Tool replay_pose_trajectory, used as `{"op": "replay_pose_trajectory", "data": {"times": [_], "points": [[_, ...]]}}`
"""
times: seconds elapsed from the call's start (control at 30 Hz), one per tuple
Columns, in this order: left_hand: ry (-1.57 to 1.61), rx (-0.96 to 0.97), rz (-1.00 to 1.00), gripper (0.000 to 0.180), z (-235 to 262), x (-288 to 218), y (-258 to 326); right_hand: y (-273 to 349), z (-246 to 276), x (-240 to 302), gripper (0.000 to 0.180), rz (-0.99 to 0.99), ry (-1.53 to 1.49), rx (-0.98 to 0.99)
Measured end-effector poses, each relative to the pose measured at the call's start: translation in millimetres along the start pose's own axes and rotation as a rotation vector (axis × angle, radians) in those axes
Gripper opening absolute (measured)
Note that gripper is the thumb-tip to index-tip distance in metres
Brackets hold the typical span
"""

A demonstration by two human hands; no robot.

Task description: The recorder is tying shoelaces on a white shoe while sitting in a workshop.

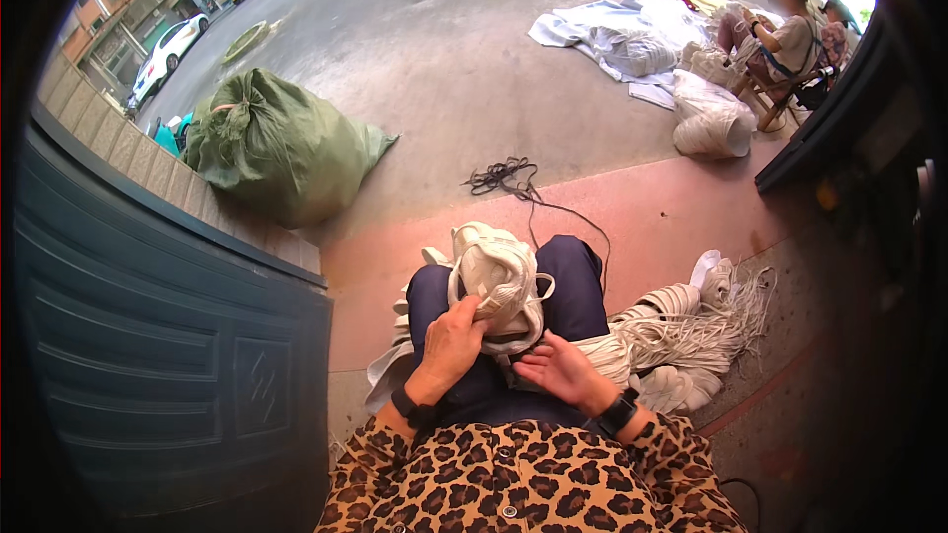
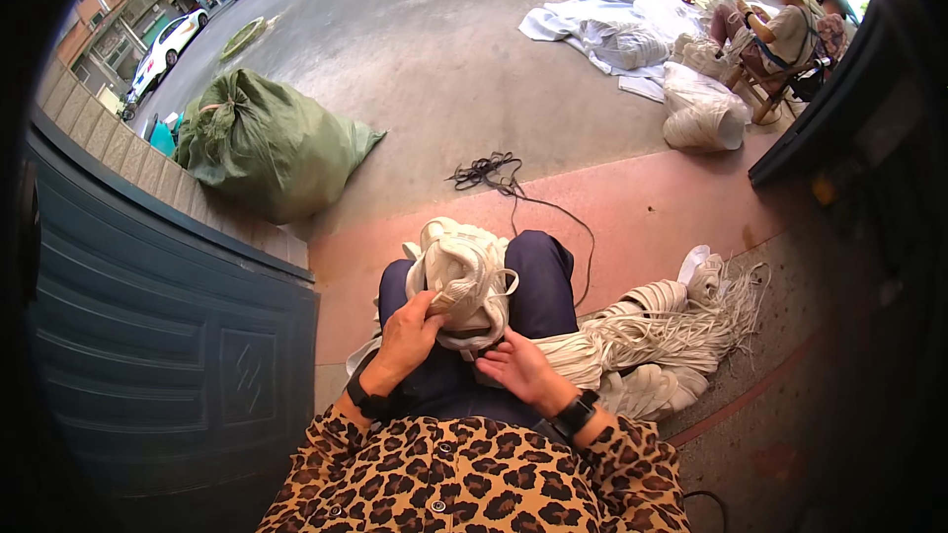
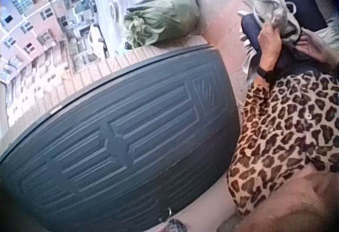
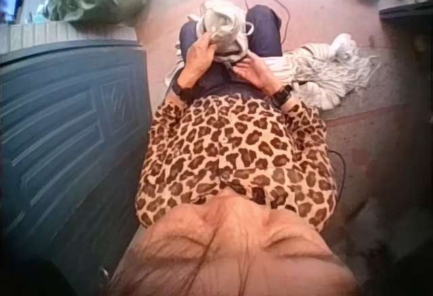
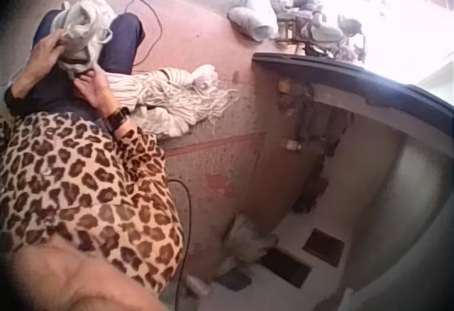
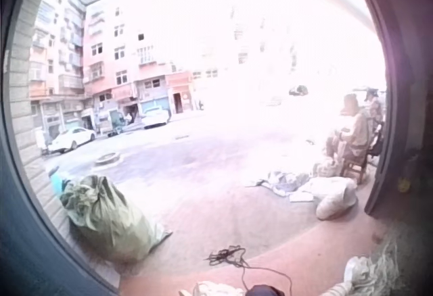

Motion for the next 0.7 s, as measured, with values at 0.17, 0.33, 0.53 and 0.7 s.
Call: {"op": "replay_pose_trajectory", "data": {"times": [0.17, 0.33, 0.53, 0.7], "points": [[0.118, 0.061, -0.038, 0.027, 15.6, 2.2, 7.6, -52.0, 0.6, -2.2, 0.049, 0.067, -0.081, 0.198], [-0.172, 0.244, -0.311, 0.025, 10.4, 5.3, 15.0, -74.2, -0.6, 2.3, 0.048, -0.014, -0.104, 0.233], [-0.196, 0.165, -0.286, 0.027, 0.2, 18.2, 3.0, -81.2, -7.3, 29.6, 0.032, 0.082, 0.057, 0.179], [-0.279, 0.064, -0.353, 0.025, 7.5, 10.3, 9.0, -94.1, -8.5, 25.8, 0.032, 0.132, 0.125, 0.171]]}}
Point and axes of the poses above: each hand's wrist, its own y-axis away from the middle knuckle, its own z-axis out of the back of the hand, x = y × z, the point moved 5 cm from there along -y, towards the middle knuckle, and after that the axes turned 3 degrees about -y, right-handed, at the moved point
